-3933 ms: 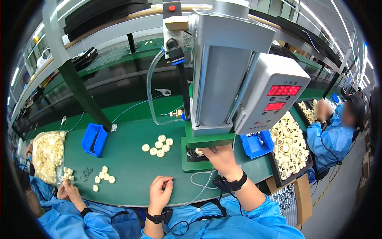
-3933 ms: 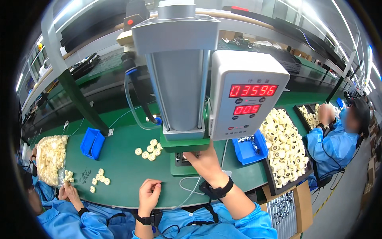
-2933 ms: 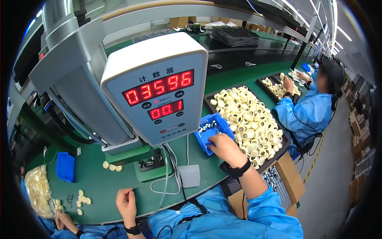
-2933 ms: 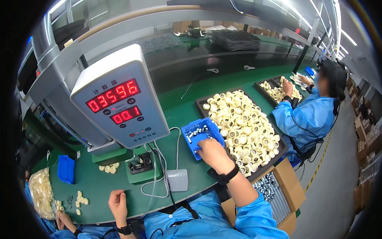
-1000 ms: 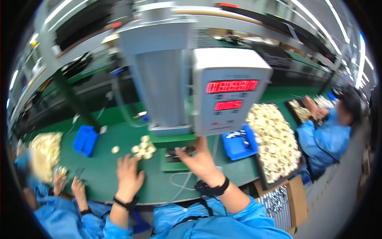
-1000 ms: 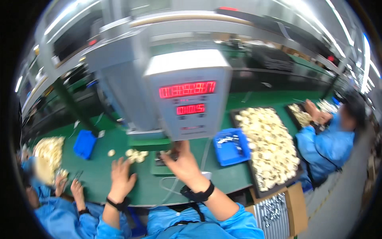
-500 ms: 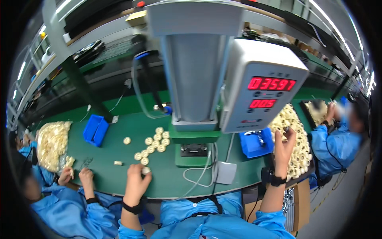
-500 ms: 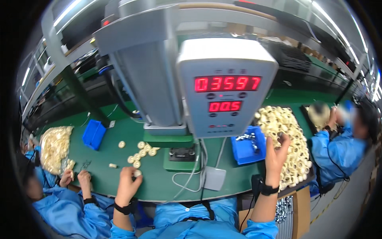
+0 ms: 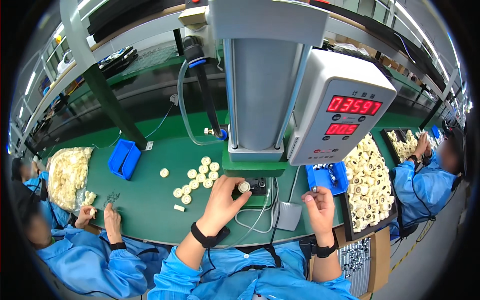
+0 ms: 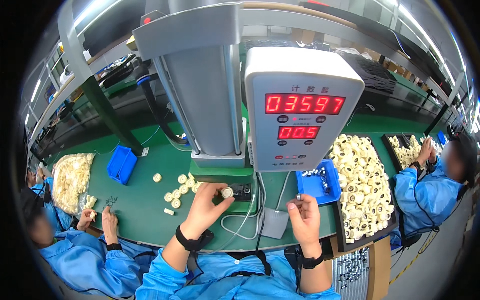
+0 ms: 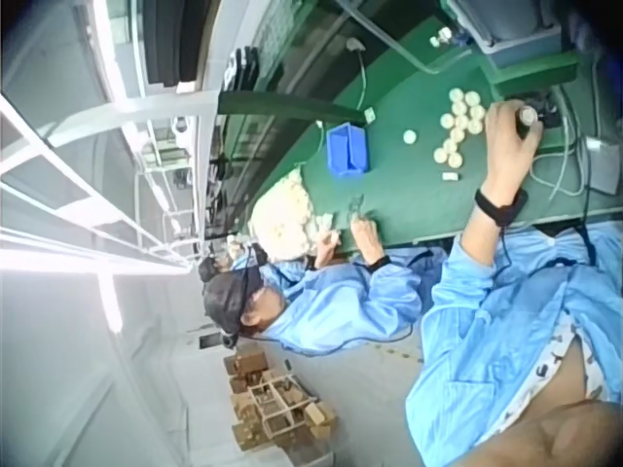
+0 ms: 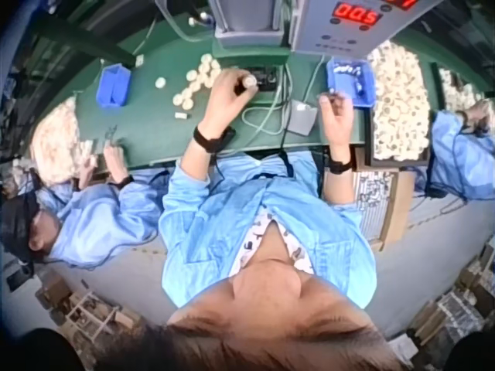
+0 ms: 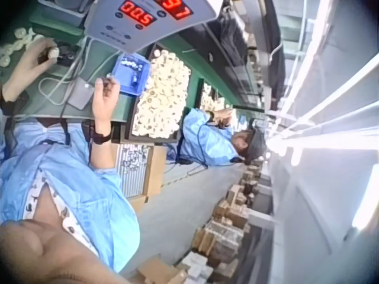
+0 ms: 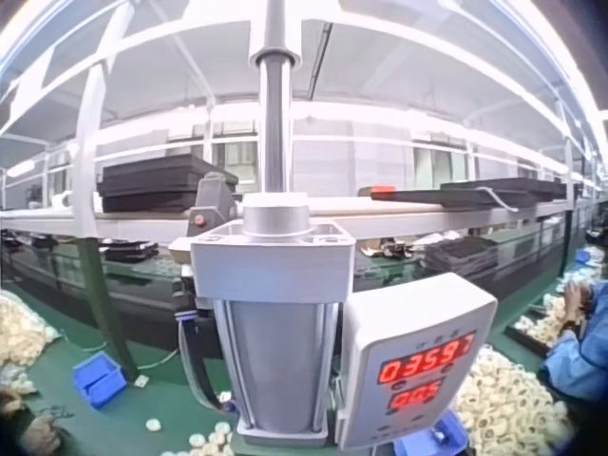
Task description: Using a small vertical press machine to assemble or stamp small white circular plastic parts at a manufacturing workstation.
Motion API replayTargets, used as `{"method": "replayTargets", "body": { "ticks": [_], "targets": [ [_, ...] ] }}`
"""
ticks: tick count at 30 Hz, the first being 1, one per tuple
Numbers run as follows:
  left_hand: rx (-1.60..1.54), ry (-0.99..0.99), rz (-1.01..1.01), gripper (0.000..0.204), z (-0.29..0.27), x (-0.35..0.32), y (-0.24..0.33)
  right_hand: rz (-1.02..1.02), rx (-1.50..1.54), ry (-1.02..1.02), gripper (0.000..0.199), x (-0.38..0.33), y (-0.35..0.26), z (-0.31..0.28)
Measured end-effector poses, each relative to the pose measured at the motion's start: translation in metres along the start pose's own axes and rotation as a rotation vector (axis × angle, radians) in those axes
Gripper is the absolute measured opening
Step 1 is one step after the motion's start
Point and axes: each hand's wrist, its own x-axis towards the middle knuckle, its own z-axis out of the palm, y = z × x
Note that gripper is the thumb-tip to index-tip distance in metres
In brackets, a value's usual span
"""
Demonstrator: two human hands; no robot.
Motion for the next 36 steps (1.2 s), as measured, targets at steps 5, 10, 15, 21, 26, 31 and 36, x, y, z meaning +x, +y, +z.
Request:
{"method": "replayTargets", "body": {
  "ticks": [5, 10, 15, 21, 26, 31, 36],
  "targets": [
    [0.047, 0.013, 0.058, 0.032, 0.015, 0.012, -0.011, 0.046, -0.002, -0.014, 0.033, -0.009, 0.003, -0.003],
    [-0.106, -0.007, -0.008, 0.03, 0.016, 0.02, -0.006, 0.066, -0.043, -0.037, 0.035, -0.016, 0.005, 0.001],
    [-0.139, 0.064, -0.126, 0.03, 0.013, 0.016, -0.01, 0.076, -0.02, -0.133, 0.038, -0.024, 0.01, 0.023],
    [-0.217, 0.138, 0.021, 0.029, 0.007, 0.021, -0.03, -0.234, -0.451, -0.359, 0.037, -0.032, -0.012, 0.067],
    [-0.417, 0.196, -0.131, 0.023, -0.023, 0.008, -0.048, -0.487, -0.658, -0.578, 0.042, -0.031, -0.031, 0.109],
    [-0.408, 0.243, -0.123, 0.018, -0.045, -0.009, -0.049, -0.522, -0.672, -0.691, 0.04, -0.026, -0.029, 0.143],
    [-0.4, 0.265, -0.105, 0.017, -0.05, -0.009, -0.053, -0.427, -0.717, -0.764, 0.038, -0.027, -0.009, 0.163]
  ]
}}
